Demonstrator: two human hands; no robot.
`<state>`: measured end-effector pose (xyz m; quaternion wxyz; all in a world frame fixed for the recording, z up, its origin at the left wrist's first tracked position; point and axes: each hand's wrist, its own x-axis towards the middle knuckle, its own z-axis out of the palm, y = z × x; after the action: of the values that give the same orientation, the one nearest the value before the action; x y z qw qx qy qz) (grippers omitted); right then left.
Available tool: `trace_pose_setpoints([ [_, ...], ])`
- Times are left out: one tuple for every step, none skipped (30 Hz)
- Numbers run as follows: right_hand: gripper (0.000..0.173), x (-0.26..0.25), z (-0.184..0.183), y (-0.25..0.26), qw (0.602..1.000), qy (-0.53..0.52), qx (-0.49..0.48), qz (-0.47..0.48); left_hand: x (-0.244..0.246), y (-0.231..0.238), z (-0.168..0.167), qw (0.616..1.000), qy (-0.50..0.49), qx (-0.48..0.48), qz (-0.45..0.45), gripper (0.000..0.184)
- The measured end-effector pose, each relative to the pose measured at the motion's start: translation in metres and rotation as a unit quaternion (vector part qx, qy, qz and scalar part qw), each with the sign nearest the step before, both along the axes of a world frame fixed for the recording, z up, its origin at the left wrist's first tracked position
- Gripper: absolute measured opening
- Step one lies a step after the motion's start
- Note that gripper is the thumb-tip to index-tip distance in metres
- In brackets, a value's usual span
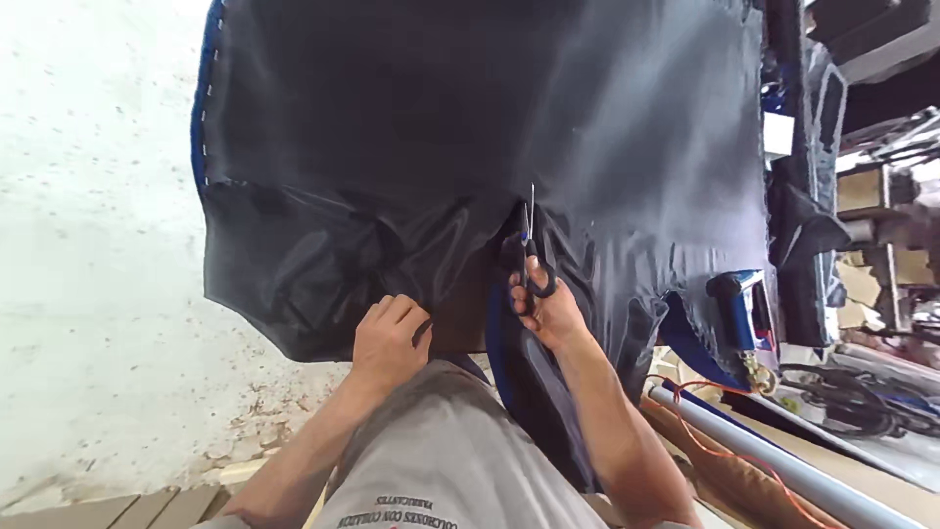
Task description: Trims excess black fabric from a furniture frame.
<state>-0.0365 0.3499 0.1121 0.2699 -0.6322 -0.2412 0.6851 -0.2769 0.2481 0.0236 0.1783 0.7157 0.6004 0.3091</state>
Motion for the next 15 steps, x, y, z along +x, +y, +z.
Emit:
trace_pose_setpoints([
  [0.045, 0.005, 0.002, 0.002, 1.000, 0.000, -0.007, 0.013, 0.003, 0.002, 0.000, 1.000, 0.005, -0.021, -0.018, 0.017],
  [0.045, 0.008, 0.003, 0.003, 1.000, 0.005, -0.011, 0.020, 0.007, 0.003, -0.002, 0.999, 0.011, -0.041, -0.032, 0.016],
  [0.045, 0.011, 0.005, 0.001, 1.000, 0.015, -0.014, 0.023, 0.010, 0.004, -0.003, 0.997, 0.018, -0.059, -0.038, 0.016],
  [0.046, 0.011, 0.006, -0.002, 0.999, 0.028, -0.015, 0.021, 0.012, 0.004, -0.004, 0.997, 0.022, -0.072, -0.035, 0.016],
  [0.045, 0.010, 0.005, -0.005, 0.999, 0.043, -0.012, 0.017, 0.013, 0.005, -0.005, 0.996, 0.023, -0.082, -0.030, 0.017],
  [0.045, 0.009, 0.002, -0.007, 0.998, 0.063, -0.006, 0.012, 0.012, 0.006, -0.005, 0.995, 0.021, -0.090, -0.026, 0.018],
  [0.046, 0.009, -0.002, -0.008, 0.997, 0.082, -0.002, 0.006, 0.010, 0.006, -0.005, 0.994, 0.020, -0.100, -0.024, 0.018],
  [0.045, 0.008, -0.004, -0.006, 0.995, 0.095, 0.000, 0.002, 0.007, 0.007, -0.005, 0.994, 0.022, -0.108, -0.025, 0.019],
  [0.045, 0.006, -0.006, -0.004, 0.995, 0.104, 0.000, -0.004, 0.003, 0.007, -0.005, 0.993, 0.027, -0.115, -0.029, 0.020],
  [0.044, 0.003, -0.006, -0.002, 0.994, 0.108, -0.001, -0.010, -0.001, 0.008, -0.004, 0.992, 0.031, -0.118, -0.033, 0.021],
  [0.043, -0.001, -0.005, 0.000, 0.994, 0.106, -0.002, -0.015, -0.004, 0.010, -0.002, 0.992, 0.033, -0.119, -0.036, 0.022],
  [0.042, -0.005, -0.003, 0.002, 0.995, 0.098, -0.003, -0.020, -0.007, 0.011, -0.001, 0.991, 0.034, -0.121, -0.039, 0.022],
  [0.042, -0.009, -0.003, 0.003, 0.996, 0.090, -0.003, -0.024, -0.009, 0.012, 0.000, 0.991, 0.033, -0.124, -0.043, 0.022],
  [0.041, -0.013, -0.002, 0.003, 0.996, 0.083, -0.003, -0.025, -0.011, 0.014, -0.001, 0.990, 0.033, -0.131, -0.051, 0.022],
  [0.039, -0.017, -0.003, 0.002, 0.997, 0.076, -0.002, -0.027, -0.012, 0.014, -0.002, 0.988, 0.033, -0.138, -0.059, 0.021],
])
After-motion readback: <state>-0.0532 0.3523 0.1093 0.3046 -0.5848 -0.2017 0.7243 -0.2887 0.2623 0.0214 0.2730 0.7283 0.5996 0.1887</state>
